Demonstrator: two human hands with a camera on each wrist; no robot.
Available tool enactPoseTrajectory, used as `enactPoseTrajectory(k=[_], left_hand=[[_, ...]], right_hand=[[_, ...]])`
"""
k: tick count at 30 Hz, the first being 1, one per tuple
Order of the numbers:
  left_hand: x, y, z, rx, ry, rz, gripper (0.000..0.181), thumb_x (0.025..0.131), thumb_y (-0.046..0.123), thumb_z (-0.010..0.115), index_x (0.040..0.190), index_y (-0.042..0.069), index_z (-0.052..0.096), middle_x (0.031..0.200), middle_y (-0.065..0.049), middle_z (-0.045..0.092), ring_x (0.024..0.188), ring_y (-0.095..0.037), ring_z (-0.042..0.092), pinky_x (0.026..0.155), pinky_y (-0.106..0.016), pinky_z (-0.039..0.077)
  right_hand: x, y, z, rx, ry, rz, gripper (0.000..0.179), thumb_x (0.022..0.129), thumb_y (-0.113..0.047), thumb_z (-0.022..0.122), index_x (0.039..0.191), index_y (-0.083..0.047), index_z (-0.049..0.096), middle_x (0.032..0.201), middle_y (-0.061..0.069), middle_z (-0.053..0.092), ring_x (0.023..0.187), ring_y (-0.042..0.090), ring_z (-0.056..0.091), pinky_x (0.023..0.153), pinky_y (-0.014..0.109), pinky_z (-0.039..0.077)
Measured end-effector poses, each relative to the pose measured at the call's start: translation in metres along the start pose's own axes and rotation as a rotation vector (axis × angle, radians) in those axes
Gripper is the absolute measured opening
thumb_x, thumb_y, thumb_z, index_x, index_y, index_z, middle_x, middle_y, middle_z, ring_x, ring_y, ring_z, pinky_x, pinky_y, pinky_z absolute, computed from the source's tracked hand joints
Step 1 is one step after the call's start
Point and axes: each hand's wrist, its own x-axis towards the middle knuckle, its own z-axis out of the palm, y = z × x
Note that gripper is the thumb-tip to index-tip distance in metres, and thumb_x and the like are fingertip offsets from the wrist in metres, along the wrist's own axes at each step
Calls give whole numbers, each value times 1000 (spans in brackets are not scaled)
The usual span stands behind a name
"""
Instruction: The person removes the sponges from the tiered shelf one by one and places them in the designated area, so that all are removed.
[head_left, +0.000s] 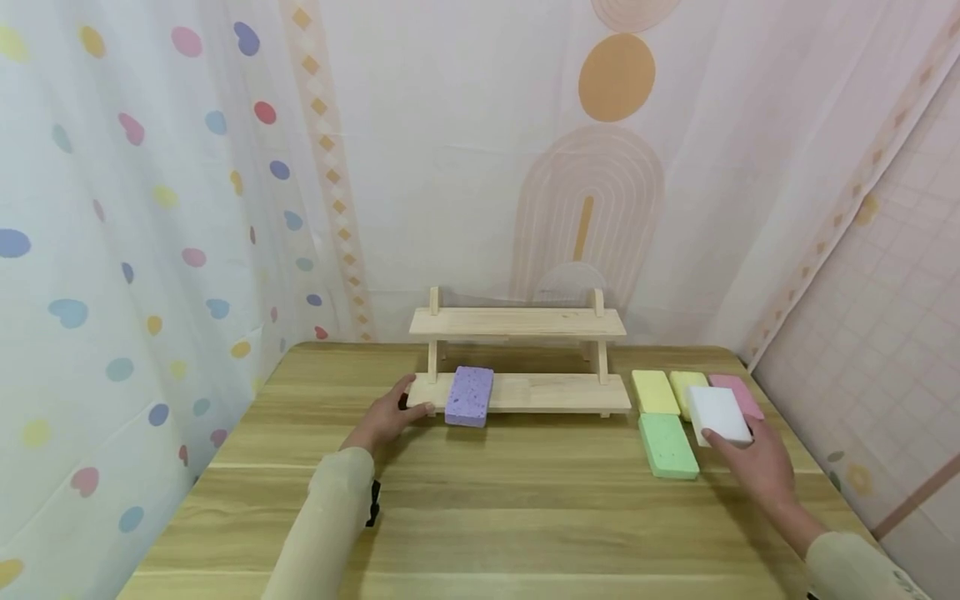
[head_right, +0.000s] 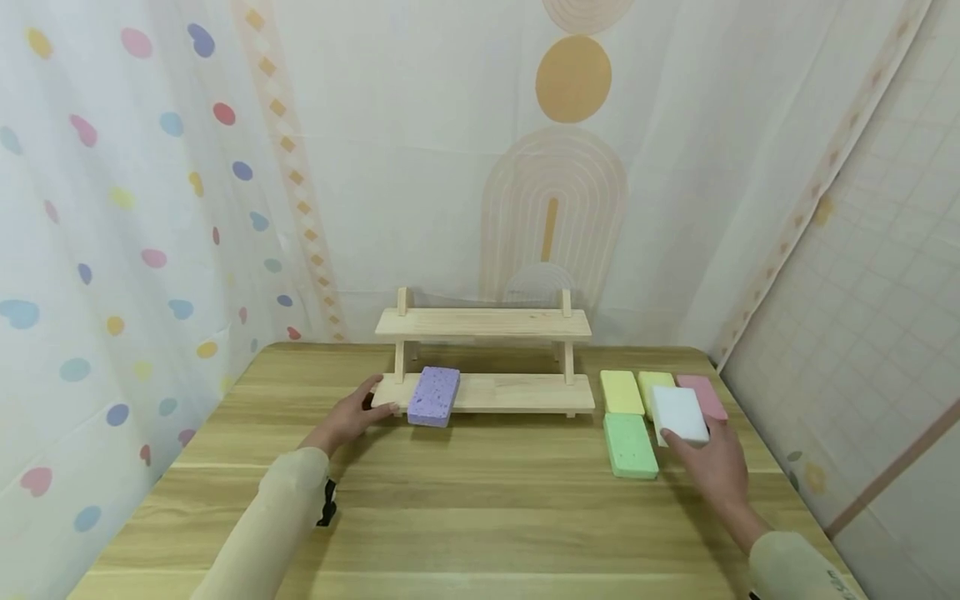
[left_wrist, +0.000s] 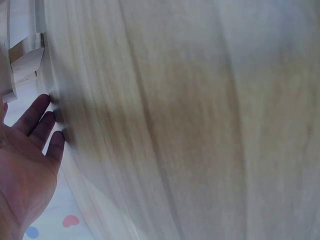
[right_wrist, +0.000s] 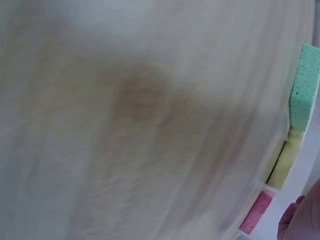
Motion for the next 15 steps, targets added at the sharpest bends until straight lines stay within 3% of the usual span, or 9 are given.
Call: enactPoseTrajectory(k=[7,15], left_hand=[[2,1,-2,11,0,-1,92,92,60,61,160,18,15,158,-28,23,142,-50,23,111,-64,24],[2,1,-1,25,-5,-9,93,91,63,59,161,19,14,159,-28,22,143,-50,22,111,-65,23]], right_hand=[[-6,9,-3,-28,-29,-8,80,93,-49,66,135,17,45,117,37,57,100,43,57,72,46,47],[-11,19,-3,-61,-22,-64,73,91,-44,71,126,18,53,109,37,62,94,43,62,74,52,49]])
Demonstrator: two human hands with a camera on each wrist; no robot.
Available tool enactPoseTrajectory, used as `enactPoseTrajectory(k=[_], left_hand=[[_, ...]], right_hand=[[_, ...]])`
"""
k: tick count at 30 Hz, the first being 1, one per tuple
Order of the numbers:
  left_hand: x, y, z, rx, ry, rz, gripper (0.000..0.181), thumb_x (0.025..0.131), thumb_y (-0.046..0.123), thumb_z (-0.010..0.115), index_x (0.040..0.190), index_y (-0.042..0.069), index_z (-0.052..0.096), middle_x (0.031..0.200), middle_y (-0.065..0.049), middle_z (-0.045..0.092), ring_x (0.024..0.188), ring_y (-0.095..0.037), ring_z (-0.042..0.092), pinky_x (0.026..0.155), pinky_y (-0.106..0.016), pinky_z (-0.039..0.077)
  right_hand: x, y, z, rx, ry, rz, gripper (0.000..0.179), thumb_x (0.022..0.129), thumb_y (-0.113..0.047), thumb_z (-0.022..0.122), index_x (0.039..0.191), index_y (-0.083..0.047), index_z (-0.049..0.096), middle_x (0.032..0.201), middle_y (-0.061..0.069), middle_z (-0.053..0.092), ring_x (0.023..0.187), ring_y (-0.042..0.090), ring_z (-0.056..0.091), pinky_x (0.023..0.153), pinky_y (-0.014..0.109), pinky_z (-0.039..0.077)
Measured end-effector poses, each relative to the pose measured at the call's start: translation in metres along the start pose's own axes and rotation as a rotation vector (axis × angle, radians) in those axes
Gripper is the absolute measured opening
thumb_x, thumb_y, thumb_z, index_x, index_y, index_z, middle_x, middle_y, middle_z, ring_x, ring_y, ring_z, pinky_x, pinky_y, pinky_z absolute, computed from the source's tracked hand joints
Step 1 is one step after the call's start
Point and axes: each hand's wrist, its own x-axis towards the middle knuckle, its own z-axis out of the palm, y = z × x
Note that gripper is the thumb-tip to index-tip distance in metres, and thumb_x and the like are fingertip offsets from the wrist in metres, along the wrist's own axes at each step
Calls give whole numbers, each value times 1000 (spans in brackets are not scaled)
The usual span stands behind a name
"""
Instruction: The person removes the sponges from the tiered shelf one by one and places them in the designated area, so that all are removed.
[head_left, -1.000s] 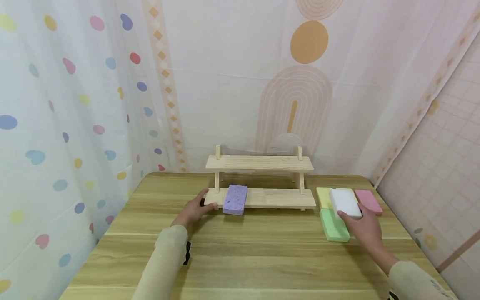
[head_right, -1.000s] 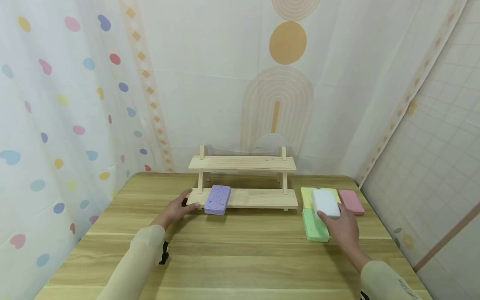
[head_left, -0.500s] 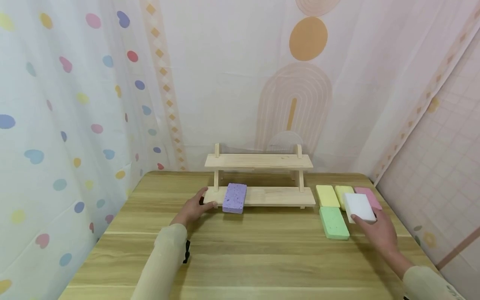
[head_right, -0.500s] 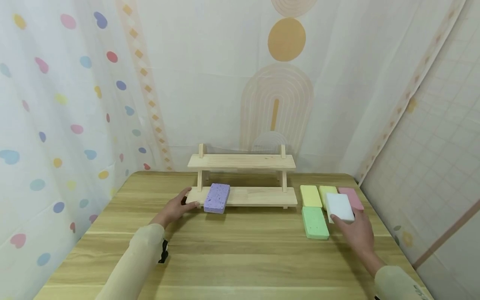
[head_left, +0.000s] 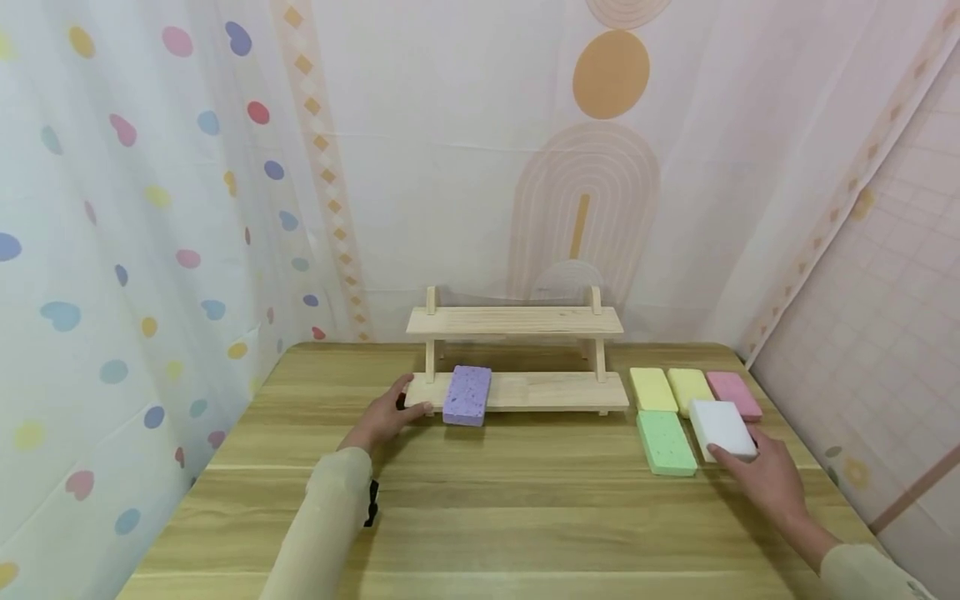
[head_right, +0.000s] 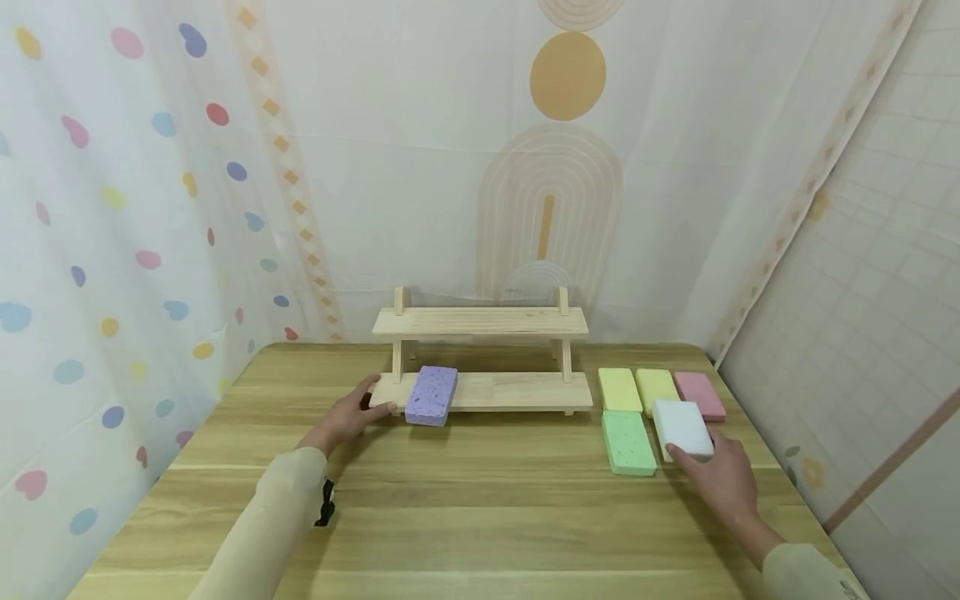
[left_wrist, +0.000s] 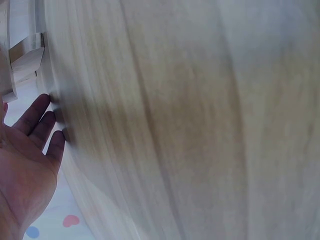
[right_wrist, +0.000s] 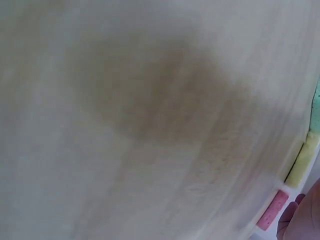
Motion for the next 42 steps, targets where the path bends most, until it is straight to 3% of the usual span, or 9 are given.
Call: enactPoseTrajectory(k=[8,26,34,37,42], left_hand=[[0,-2,0,7,9,5,93,92,62,59,160,19,15,158,-28,22,142,-50,23,111,-66,23],[-1,0,0,-3,6,-1,91,92,60,60,160,20,15,159,-27,21,143,-49,22,111,-65,23],[-4,1,0,-7,4,-3,90,92,60,60,160,21,15,159,-26,22,143,-49,23,111,-65,23],[-3,0,0,3,6,9,91,92,61,59,160,20,15,159,-27,22,142,-50,24,110,-66,24],[-2,-1,0,8,9,19,92,92,62,59,160,18,15,159,-27,22,142,-50,24,111,-65,24]], right_hand=[[-4,6,3,-24,-47,29,85,92,-49,67,133,22,44,118,43,55,103,51,57,83,62,46],[-3,8,8,-41,-114,48,92,92,-56,63,138,21,39,125,43,51,111,54,53,87,64,45],[-4,9,9,-49,-100,43,91,92,-53,64,137,22,39,124,45,50,111,56,52,87,65,44],[-4,8,8,-47,-76,33,86,92,-52,65,133,21,44,119,44,53,106,55,55,84,63,46],[-4,9,8,-47,-23,19,64,90,-50,69,106,12,60,103,36,63,88,41,62,67,44,48]])
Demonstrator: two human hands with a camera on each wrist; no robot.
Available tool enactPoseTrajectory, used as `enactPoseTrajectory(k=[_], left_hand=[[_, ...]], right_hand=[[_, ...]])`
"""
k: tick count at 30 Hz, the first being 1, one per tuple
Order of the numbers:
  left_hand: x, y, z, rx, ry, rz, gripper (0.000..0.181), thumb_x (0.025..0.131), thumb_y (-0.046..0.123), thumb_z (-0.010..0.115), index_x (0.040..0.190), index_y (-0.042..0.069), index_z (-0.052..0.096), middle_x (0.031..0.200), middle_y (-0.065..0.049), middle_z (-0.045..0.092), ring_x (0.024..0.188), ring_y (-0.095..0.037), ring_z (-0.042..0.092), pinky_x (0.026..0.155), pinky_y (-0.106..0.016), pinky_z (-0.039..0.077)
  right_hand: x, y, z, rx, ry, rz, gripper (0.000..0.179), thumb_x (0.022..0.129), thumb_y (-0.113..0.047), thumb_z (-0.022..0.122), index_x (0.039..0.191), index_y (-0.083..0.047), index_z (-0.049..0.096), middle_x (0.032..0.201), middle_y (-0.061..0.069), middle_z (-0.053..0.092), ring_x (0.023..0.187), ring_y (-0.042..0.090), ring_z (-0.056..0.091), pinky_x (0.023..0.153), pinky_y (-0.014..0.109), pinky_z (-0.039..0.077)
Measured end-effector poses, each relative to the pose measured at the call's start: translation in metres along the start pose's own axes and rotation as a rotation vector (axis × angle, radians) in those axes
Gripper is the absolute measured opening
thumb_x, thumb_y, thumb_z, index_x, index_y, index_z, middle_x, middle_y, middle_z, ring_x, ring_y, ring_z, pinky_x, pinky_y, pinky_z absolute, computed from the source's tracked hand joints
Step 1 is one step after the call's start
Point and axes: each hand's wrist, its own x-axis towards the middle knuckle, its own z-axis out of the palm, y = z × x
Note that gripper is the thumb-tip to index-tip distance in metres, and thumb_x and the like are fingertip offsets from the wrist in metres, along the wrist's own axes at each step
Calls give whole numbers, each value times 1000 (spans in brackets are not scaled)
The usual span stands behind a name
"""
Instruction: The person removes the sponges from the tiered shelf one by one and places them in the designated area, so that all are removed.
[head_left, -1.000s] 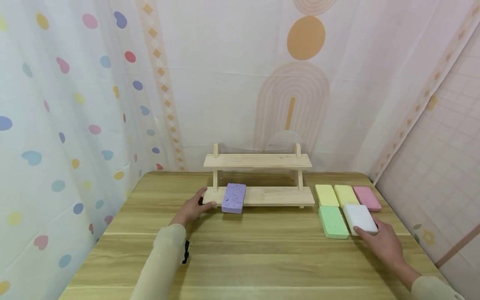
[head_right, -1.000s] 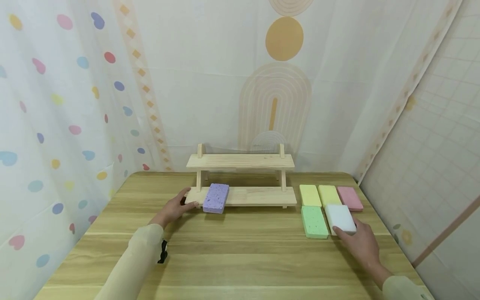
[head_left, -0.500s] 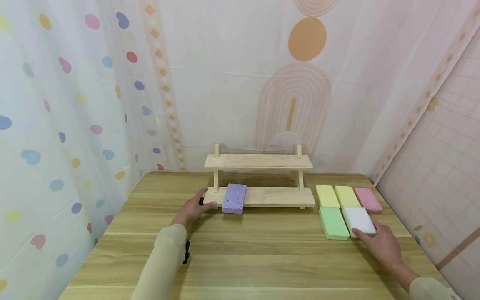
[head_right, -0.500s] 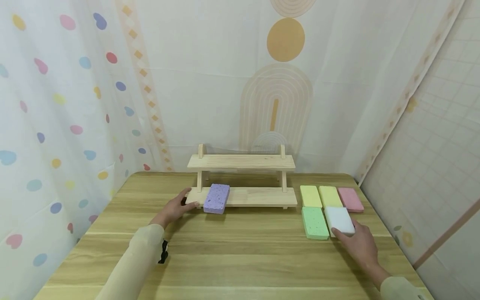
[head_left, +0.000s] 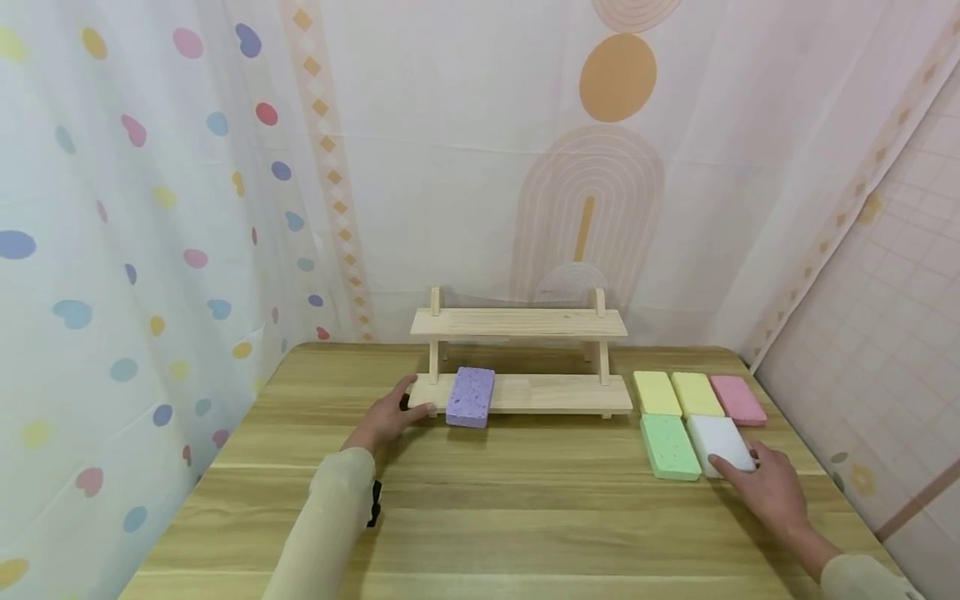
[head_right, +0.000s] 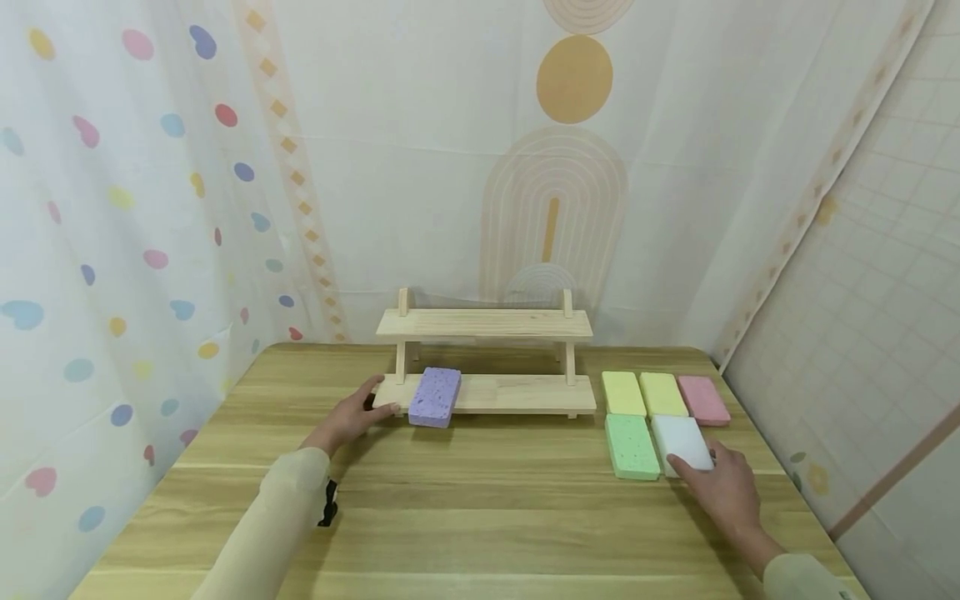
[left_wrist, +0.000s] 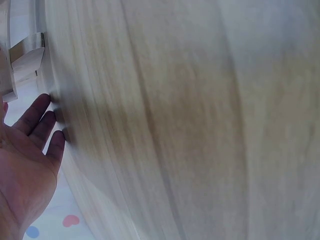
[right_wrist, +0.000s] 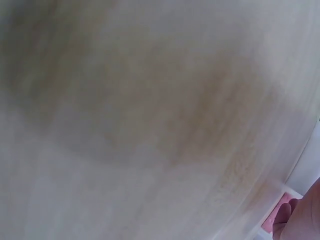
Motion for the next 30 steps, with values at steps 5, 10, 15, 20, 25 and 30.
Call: enactPoseTrajectory(k=[5,10,15,20,25,30], left_hand=[[0,0,0,2,1,-4,93,92,63,59,160,19,15,159,-27,23,142,-50,24,110,-66,24],[0,0,0,-1,4,-11,92,91,62,59,160,20,16,159,-26,23,142,-49,24,111,-65,24],[0,0,0,-11,6,-10,92,91,62,60,160,19,16,159,-26,23,142,-49,24,111,-64,24],[-2,1,0,-10,9,-7,92,92,61,60,160,18,17,158,-27,24,142,-49,24,111,-65,24],[-2,2,0,-10,7,-7,92,92,61,60,160,18,17,158,-26,24,142,-49,24,111,-65,24],[-3,2,0,-9,7,-6,91,92,61,60,160,18,17,159,-26,24,142,-49,25,111,-65,24]], right_hand=[[0,-2,-1,-6,5,13,66,90,-50,69,107,13,59,106,39,61,91,44,61,68,47,50],[2,-6,-4,-16,-55,73,90,92,-55,63,132,23,42,122,44,48,112,56,47,91,65,41],[4,-11,-6,-1,-71,78,96,93,-57,60,136,25,36,129,45,43,119,59,41,97,67,36],[8,-18,-6,34,-59,62,95,93,-58,59,137,23,37,128,43,44,117,58,42,94,67,36],[12,-30,-4,76,-41,42,92,93,-56,61,139,21,37,130,44,45,118,57,45,93,66,39],[16,-44,-1,123,-45,61,92,93,-53,63,139,21,35,133,44,43,121,56,45,96,64,40]])
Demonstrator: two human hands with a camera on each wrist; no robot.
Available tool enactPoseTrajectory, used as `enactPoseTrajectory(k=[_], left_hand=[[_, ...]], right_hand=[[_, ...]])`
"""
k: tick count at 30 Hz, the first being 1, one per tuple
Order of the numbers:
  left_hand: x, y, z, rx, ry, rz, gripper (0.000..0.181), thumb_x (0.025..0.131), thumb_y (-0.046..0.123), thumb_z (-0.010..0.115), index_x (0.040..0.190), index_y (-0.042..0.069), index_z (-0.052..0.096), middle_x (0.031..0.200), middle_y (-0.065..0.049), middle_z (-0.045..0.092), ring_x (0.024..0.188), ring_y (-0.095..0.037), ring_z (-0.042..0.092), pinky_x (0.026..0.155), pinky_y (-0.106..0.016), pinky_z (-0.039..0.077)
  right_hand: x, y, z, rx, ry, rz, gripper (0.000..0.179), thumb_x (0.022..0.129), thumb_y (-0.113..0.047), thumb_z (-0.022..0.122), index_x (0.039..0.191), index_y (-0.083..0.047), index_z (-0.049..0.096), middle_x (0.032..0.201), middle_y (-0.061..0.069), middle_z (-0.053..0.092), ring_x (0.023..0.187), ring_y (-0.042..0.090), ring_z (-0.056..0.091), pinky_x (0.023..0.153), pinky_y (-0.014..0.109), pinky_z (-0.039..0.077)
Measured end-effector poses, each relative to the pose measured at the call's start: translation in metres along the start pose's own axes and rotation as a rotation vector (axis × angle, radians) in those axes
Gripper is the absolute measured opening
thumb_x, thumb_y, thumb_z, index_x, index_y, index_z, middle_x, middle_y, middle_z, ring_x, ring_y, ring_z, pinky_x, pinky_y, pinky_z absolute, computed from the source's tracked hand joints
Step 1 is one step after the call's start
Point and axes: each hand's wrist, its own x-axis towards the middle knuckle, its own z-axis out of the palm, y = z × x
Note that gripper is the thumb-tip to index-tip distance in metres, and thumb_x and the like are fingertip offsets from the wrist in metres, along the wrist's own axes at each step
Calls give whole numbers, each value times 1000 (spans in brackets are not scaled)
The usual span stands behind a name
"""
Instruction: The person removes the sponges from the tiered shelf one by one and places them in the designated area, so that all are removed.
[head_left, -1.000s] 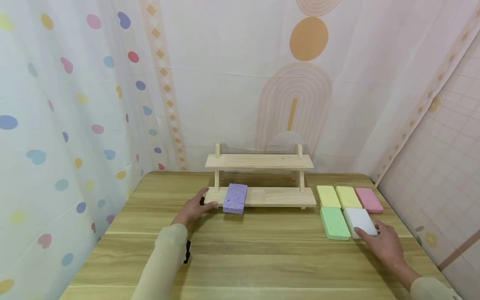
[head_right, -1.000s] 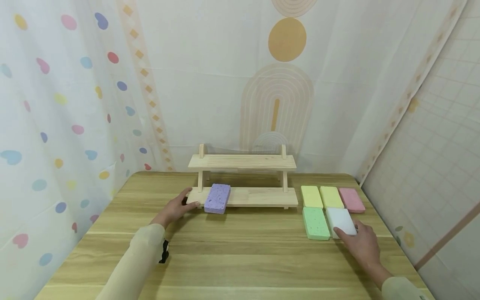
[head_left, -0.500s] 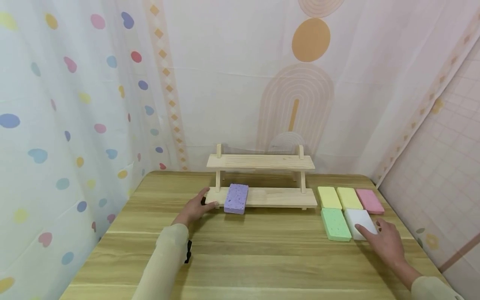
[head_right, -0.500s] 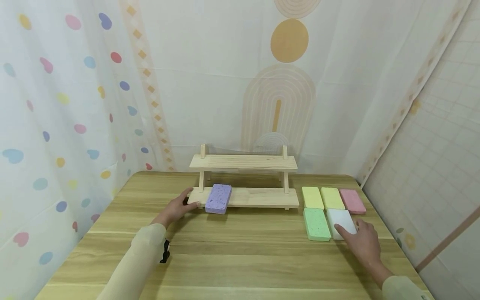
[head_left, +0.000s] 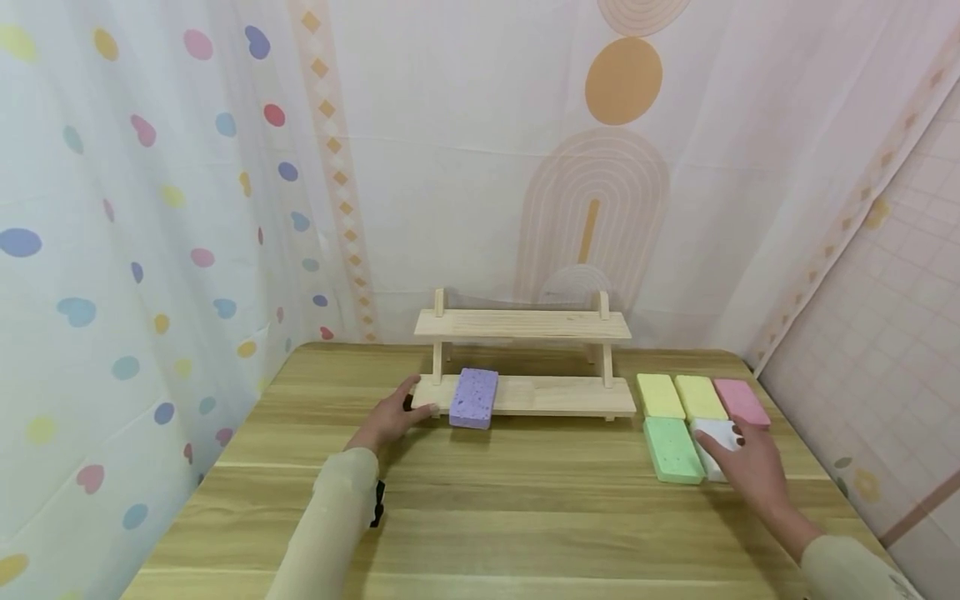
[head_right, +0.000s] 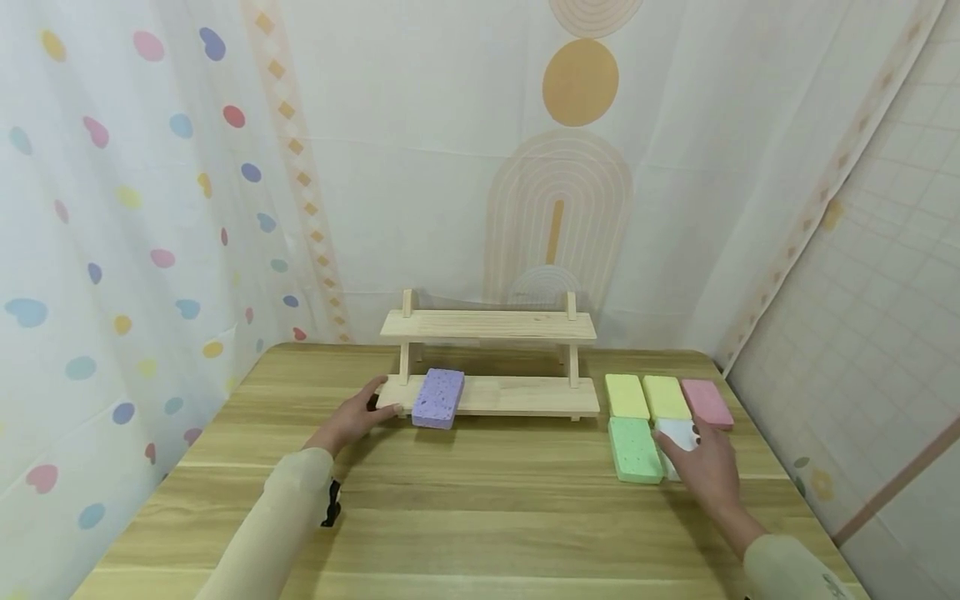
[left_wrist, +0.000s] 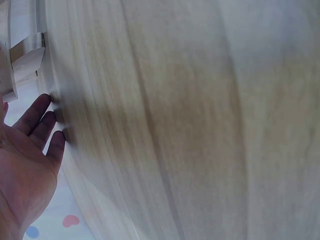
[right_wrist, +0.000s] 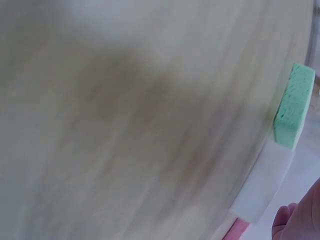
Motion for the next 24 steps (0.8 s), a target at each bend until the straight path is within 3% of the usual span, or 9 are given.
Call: enactPoseTrajectory(k=[8,17,24], left_hand=[[-1,1,0,2,2,-3,89,93,59,60,160,19,17,159,-26,23,143,-49,24,111,-65,23],[-1,1,0,-12,5,6,88,94,57,60,160,19,17,159,-26,23,143,-49,23,111,-65,23],[-1,1,0,-14,7,-1,89,93,58,61,160,19,17,159,-26,22,143,-49,23,112,-65,22]], right_hand=[[2,-20,13,85,-26,2,95,93,-51,65,145,19,27,138,43,40,127,53,41,103,61,37],[8,-39,30,110,0,-52,90,92,-49,66,144,17,34,138,38,44,124,49,47,100,58,41],[10,-57,43,169,-44,-22,91,93,-50,66,149,12,30,144,33,39,130,45,41,104,57,38]])
